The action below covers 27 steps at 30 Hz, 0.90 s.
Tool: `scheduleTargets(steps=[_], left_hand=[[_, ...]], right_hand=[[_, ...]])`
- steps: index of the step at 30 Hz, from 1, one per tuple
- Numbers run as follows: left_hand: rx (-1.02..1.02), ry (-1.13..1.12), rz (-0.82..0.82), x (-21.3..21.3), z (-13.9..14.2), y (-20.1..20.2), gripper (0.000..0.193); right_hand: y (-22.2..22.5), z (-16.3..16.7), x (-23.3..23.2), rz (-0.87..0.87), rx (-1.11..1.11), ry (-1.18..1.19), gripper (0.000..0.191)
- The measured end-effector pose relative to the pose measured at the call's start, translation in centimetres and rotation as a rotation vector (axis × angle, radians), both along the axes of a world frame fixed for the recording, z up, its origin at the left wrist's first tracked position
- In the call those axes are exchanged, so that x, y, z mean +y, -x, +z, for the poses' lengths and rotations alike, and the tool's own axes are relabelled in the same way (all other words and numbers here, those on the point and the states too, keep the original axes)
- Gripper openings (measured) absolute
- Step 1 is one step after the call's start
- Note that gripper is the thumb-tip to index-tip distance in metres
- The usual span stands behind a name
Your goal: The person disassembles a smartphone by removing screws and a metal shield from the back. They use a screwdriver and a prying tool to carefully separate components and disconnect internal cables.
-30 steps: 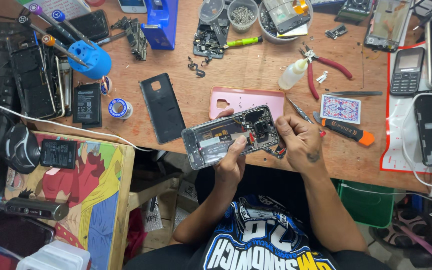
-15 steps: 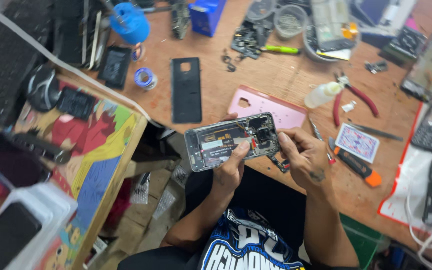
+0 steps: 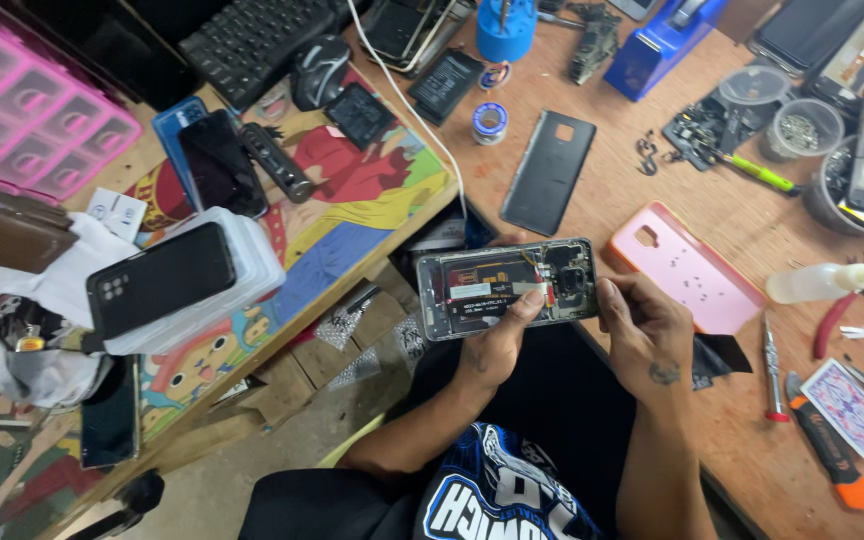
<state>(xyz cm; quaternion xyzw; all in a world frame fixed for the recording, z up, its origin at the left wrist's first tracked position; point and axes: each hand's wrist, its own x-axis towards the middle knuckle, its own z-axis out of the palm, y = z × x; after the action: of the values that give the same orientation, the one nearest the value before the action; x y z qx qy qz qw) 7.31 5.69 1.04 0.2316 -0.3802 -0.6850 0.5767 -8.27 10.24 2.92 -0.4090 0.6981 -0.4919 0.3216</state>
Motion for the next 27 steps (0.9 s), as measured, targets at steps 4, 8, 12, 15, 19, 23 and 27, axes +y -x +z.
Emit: scheduleTargets(steps=[4, 8, 12, 15, 19, 23, 27], left_hand=[[0.101, -0.012, 0.174, -1.9, 0.0, -3.3, 0.060], [0.108, 0.044, 0.446, -3.5, 0.8, -8.5, 0.064], [0.108, 0.186, 0.783, -6.0, 1.5, -12.6, 0.063], [0.050, 0.228, 0.900, -7.3, 1.8, -15.3, 0.058], [-0.212, 0.245, 1.056, -7.8, 1.7, -17.0, 0.055], [-0.327, 0.268, 1.092, -8.1, 1.4, -17.0, 0.057], [-0.224, 0.252, 1.051, -8.1, 1.3, -16.9, 0.060]], right_hand=[[-3.2, 1.6, -3.6, 0.202, 0.015, 0.057, 0.019], [-8.2, 2.8, -8.8, 0.464, 0.028, 0.153, 0.017], [-13.8, 3.0, -14.8, 0.714, -0.167, 0.100, 0.017], [-17.7, 2.2, -19.4, 0.725, -0.134, 0.232, 0.023], [-21.6, -0.1, -23.6, 0.582, 0.324, 0.345, 0.030], [-24.3, -1.7, -25.9, 0.656, 0.498, 0.385, 0.051], [-25.7, -1.4, -26.6, 0.658, 0.556, 0.235, 0.057]])
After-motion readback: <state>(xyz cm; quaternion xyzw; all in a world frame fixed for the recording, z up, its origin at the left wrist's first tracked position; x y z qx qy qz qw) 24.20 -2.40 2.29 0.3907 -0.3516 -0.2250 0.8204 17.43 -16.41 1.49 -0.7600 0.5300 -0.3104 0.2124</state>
